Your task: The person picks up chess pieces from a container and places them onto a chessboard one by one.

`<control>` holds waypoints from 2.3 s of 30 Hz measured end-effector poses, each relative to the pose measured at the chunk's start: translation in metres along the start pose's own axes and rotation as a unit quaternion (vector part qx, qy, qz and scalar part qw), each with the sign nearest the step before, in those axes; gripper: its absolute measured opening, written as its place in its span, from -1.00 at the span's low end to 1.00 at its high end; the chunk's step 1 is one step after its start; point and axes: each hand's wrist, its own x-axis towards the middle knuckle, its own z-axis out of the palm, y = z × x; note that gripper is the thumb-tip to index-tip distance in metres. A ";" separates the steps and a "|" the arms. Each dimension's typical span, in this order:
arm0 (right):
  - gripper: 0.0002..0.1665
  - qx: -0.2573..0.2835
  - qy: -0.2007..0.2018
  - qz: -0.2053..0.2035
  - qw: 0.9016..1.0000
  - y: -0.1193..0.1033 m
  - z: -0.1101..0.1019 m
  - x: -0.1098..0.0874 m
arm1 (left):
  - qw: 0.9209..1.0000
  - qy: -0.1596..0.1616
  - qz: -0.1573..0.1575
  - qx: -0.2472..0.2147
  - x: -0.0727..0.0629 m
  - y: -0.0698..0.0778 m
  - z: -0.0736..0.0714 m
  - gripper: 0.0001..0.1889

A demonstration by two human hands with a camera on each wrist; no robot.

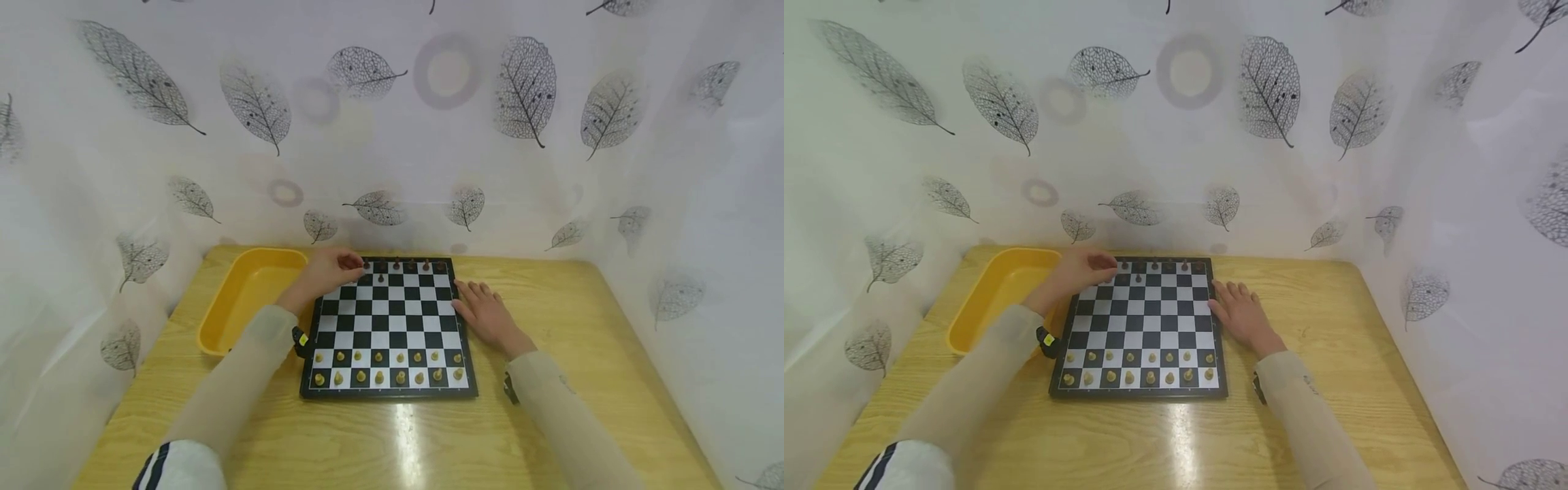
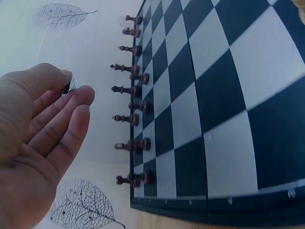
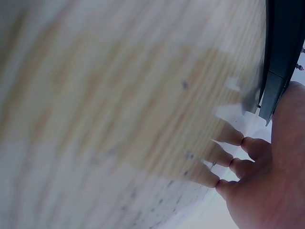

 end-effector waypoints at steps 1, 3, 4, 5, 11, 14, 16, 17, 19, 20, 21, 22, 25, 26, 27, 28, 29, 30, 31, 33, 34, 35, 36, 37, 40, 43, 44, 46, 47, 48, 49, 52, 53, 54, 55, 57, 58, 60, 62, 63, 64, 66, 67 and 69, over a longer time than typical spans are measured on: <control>-0.18 0.000 0.000 0.000 1.000 0.000 0.000 0.000 | 1.000 0.001 -0.001 0.003 0.002 0.002 0.002 -0.76; -0.18 0.000 -0.001 0.002 1.000 0.001 0.001 0.000 | 1.000 0.001 0.001 0.020 0.005 0.005 0.006 -0.74; -0.18 0.000 -0.001 0.003 1.000 0.001 0.001 0.000 | 1.000 0.001 0.000 0.026 0.006 0.007 0.007 -0.75; -0.18 0.000 -0.001 0.004 1.000 0.001 0.000 0.000 | 0.999 0.000 0.001 0.033 0.008 0.009 0.009 -0.74; -0.19 0.000 0.000 0.008 1.000 0.000 -0.001 0.001 | 1.000 -0.006 0.010 0.019 0.017 0.015 0.023 -0.70; -0.19 0.000 0.000 0.008 1.000 0.000 -0.001 0.000 | 1.000 -0.003 0.013 0.016 0.024 0.016 0.032 -0.73; -0.19 0.000 0.000 0.008 1.000 0.000 0.000 0.000 | 1.000 0.001 0.018 0.021 0.029 0.016 0.039 -0.76; -0.19 0.001 0.000 0.008 1.000 0.000 0.000 0.000 | 1.000 0.001 0.020 0.021 0.031 0.016 0.042 -0.77; -0.19 0.001 0.001 0.007 1.000 0.001 0.001 0.000 | 0.999 -0.003 0.022 0.027 0.034 0.017 0.046 -0.78; -0.19 0.001 0.001 0.007 1.000 0.001 0.001 -0.001 | 0.999 -0.005 0.022 0.030 0.035 0.017 0.048 -0.78; -0.19 0.001 0.001 0.006 1.000 0.001 0.001 -0.001 | 0.999 -0.007 0.021 0.034 0.037 0.017 0.050 -0.78; -0.19 0.001 0.001 0.006 1.000 0.001 0.001 -0.001 | 0.999 -0.009 0.020 0.038 0.038 0.017 0.052 -0.79; -0.19 0.000 0.001 0.006 1.000 0.001 0.001 -0.001 | 0.999 -0.013 0.016 0.047 0.043 0.017 0.055 -0.80; -0.19 0.000 0.002 0.006 1.000 0.001 0.001 -0.002 | 0.999 -0.014 0.016 0.050 0.044 0.017 0.056 -0.80; -0.19 0.000 0.002 0.006 1.000 0.001 0.001 -0.002 | 0.998 -0.017 0.018 0.052 0.046 0.017 0.057 -0.80; -0.19 0.000 0.002 0.006 1.000 0.001 0.001 -0.002 | 0.998 -0.020 0.019 0.049 0.048 0.017 0.057 -0.79; -0.19 0.000 0.002 0.006 1.000 0.001 0.000 -0.002 | 0.998 -0.025 0.021 0.049 0.049 0.017 0.057 -0.79; -0.19 0.000 0.003 0.005 1.000 0.001 0.000 -0.002 | 0.998 -0.029 0.022 0.048 0.050 0.018 0.058 -0.79; -0.19 0.000 0.003 0.004 1.000 0.001 0.000 -0.002 | 0.998 -0.033 0.025 0.050 0.052 0.019 0.058 -0.79; -0.19 0.002 0.004 0.003 1.000 0.001 0.000 -0.002 | 0.997 -0.041 0.028 0.054 0.053 0.021 0.059 -0.78; -0.19 0.002 0.004 0.002 1.000 0.001 0.000 -0.002 | 0.997 -0.045 0.026 0.054 0.054 0.023 0.060 -0.78; -0.19 0.002 0.004 0.002 1.000 0.001 0.000 -0.001 | 0.997 -0.048 0.027 0.058 0.054 0.024 0.061 -0.78; -0.18 0.002 0.004 0.002 1.000 0.001 0.000 -0.001 | 0.996 -0.051 0.027 0.062 0.055 0.025 0.062 -0.77; -0.18 0.001 0.004 0.002 1.000 0.001 0.001 -0.001 | 0.996 -0.054 0.027 0.066 0.055 0.026 0.063 -0.77; -0.18 -0.002 0.002 0.002 1.000 0.001 0.001 0.000 | 0.995 -0.061 0.030 0.078 0.056 0.028 0.065 -0.77; -0.18 0.000 0.002 0.003 1.000 0.001 0.001 -0.001 | 0.993 -0.064 0.034 0.092 0.058 0.028 0.068 -0.79; -0.18 0.001 0.002 0.004 1.000 0.000 0.001 -0.001 | 0.993 -0.065 0.034 0.095 0.058 0.028 0.069 -0.80; -0.18 0.003 0.002 0.005 1.000 0.000 0.000 -0.001 | 0.993 -0.066 0.031 0.098 0.059 0.027 0.070 -0.80; -0.18 0.004 0.001 0.005 1.000 -0.001 0.000 -0.001 | 0.992 -0.066 0.031 0.101 0.060 0.027 0.070 -0.80; -0.18 0.003 0.001 0.004 1.000 -0.001 0.000 -0.001 | 0.992 -0.067 0.030 0.103 0.060 0.026 0.070 -0.80; -0.18 0.002 0.000 0.004 1.000 -0.001 -0.001 -0.001 | 0.991 -0.069 0.030 0.107 0.060 0.026 0.071 -0.80; -0.18 0.002 -0.003 0.001 1.000 0.000 -0.001 0.000 | 0.989 -0.075 0.034 0.125 0.061 0.024 0.071 -0.80; -0.18 0.003 -0.004 0.001 1.000 0.000 -0.001 0.000 | 0.988 -0.077 0.035 0.130 0.061 0.024 0.071 -0.80; -0.18 0.003 -0.005 0.001 1.000 0.000 -0.001 0.000 | 0.987 -0.079 0.036 0.134 0.061 0.023 0.071 -0.80; -0.18 0.003 -0.004 -0.001 1.000 0.000 -0.001 0.000 | 0.987 -0.081 0.035 0.137 0.061 0.023 0.072 -0.80; -0.18 0.004 -0.002 -0.002 1.000 -0.001 -0.002 -0.001 | 0.986 -0.083 0.033 0.140 0.061 0.023 0.072 -0.79; -0.18 0.004 -0.002 -0.001 1.000 -0.001 -0.001 -0.001 | 0.987 -0.083 0.032 0.137 0.060 0.023 0.072 -0.79; -0.18 0.005 0.000 -0.001 1.000 -0.002 -0.001 -0.001 | 0.987 -0.085 0.031 0.132 0.060 0.023 0.072 -0.78; -0.18 0.006 -0.001 0.002 1.000 -0.001 0.000 -0.003 | 0.987 -0.087 0.031 0.129 0.059 0.024 0.074 -0.78; -0.18 0.006 -0.001 0.002 1.000 -0.001 0.001 -0.003 | 0.987 -0.088 0.030 0.129 0.059 0.024 0.074 -0.78; -0.18 0.007 -0.001 0.003 1.000 0.000 0.001 -0.003 | 0.987 -0.089 0.030 0.128 0.058 0.024 0.075 -0.78; -0.18 0.008 0.002 0.001 1.000 0.000 0.002 -0.004 | 0.987 -0.089 0.030 0.131 0.058 0.024 0.075 -0.79; -0.18 0.008 0.003 0.001 1.000 0.000 0.002 -0.004 | 0.987 -0.088 0.031 0.134 0.058 0.024 0.075 -0.79; -0.18 0.008 0.007 -0.001 1.000 -0.001 0.002 -0.003 | 0.986 -0.086 0.033 0.139 0.058 0.024 0.075 -0.80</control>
